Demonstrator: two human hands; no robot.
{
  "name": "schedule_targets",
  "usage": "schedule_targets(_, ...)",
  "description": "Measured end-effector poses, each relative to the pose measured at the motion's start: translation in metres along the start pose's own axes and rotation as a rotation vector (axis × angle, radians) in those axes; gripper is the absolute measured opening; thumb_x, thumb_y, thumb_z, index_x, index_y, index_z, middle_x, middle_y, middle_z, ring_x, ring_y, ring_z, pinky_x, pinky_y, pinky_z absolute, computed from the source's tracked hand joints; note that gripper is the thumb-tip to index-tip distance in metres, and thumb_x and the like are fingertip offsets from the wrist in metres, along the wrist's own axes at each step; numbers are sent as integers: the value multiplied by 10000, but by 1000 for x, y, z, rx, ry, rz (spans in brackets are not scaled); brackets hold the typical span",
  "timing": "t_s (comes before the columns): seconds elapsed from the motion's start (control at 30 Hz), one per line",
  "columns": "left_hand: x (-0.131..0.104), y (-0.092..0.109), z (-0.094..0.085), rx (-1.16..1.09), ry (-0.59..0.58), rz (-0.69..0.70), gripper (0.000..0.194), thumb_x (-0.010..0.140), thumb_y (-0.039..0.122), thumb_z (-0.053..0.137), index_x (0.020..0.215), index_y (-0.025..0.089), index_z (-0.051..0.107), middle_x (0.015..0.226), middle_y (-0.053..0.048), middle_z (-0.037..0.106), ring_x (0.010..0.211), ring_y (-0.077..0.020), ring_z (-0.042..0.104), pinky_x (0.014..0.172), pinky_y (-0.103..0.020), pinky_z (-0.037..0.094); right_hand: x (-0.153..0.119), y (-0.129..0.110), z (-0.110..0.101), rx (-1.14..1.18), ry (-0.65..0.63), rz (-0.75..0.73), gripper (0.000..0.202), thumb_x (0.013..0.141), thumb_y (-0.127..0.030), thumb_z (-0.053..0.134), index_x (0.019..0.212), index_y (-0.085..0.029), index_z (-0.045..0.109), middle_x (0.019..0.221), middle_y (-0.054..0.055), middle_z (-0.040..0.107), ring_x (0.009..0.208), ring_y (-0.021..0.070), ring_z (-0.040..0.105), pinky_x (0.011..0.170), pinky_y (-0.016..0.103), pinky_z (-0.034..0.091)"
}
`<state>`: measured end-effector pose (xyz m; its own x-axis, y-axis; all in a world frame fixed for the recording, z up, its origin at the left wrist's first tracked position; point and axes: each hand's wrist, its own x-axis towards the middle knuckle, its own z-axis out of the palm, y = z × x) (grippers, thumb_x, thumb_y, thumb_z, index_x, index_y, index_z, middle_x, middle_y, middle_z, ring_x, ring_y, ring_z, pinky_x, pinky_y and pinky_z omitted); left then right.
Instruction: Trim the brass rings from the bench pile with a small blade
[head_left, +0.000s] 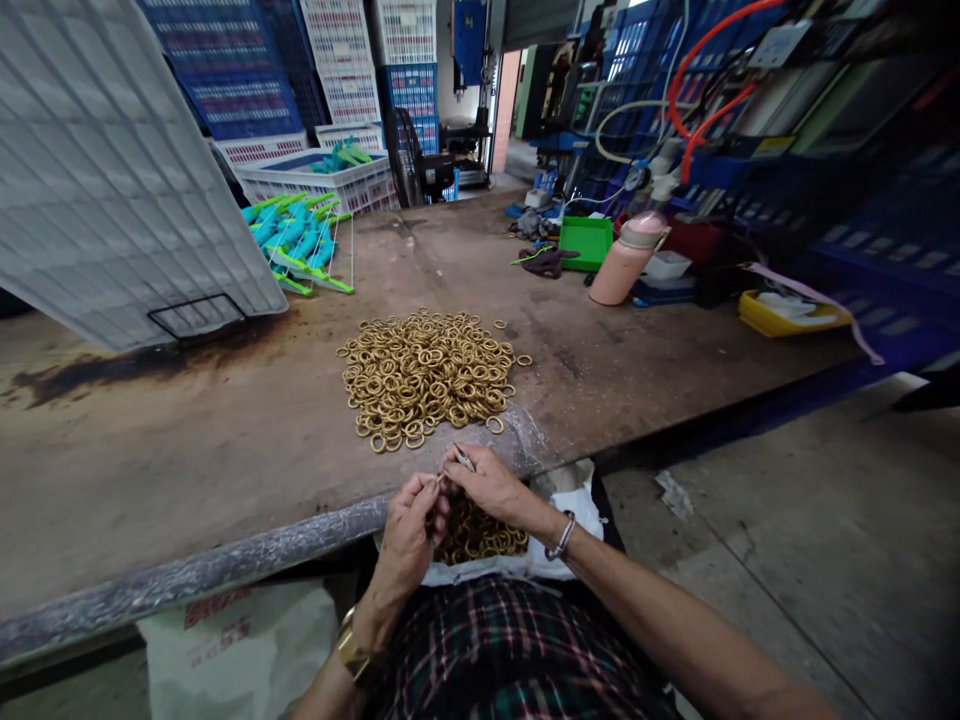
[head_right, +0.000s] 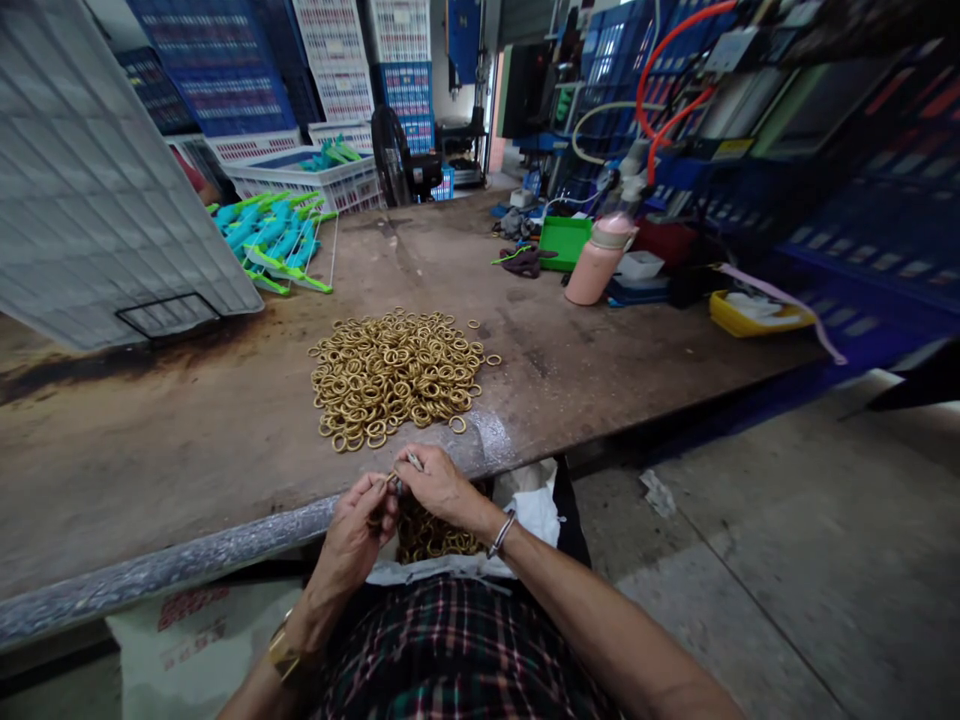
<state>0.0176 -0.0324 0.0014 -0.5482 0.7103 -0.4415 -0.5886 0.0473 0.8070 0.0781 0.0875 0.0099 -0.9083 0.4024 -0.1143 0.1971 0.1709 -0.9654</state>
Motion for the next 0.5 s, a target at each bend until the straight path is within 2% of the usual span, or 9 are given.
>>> schedule_targets(0.17,0,-1,0,-28,3,28,318,663,431,650,686,172,468,526,67,480,390,-25,354,386,-146,208,-1,2,1,-77,29,-15,155,812,-203,396,749,-162,531,608,-38,511,574,89,457,562,191,349)
schedule_targets(0.27,0,-1,-1,-27,36,43,347,642,447,664,675,179,446,529,67,489,389,-29,366,384,-150,224,-4,6,2,-299,61,-92,148,817,-176,392,799,-168,539,667,-17,547,617,102,471,591,203,338)
schedule_targets(0.4,1,-1,0,16,48,81,352,641,460,658,664,178,448,526,67,485,382,-30,362,371,-155,216,-11,12,3,-624,-40,-160,149,783,-142,407,841,-176,539,675,0,566,593,115,461,576,222,291)
schedule_targets(0.5,1,-1,-1,40,36,83,333,668,457,640,676,178,459,536,66,487,399,-31,371,386,-150,236,-13,14,4,-767,-70,-174,189,748,-130,414,888,-176,534,716,17,592,616,130,486,581,236,276)
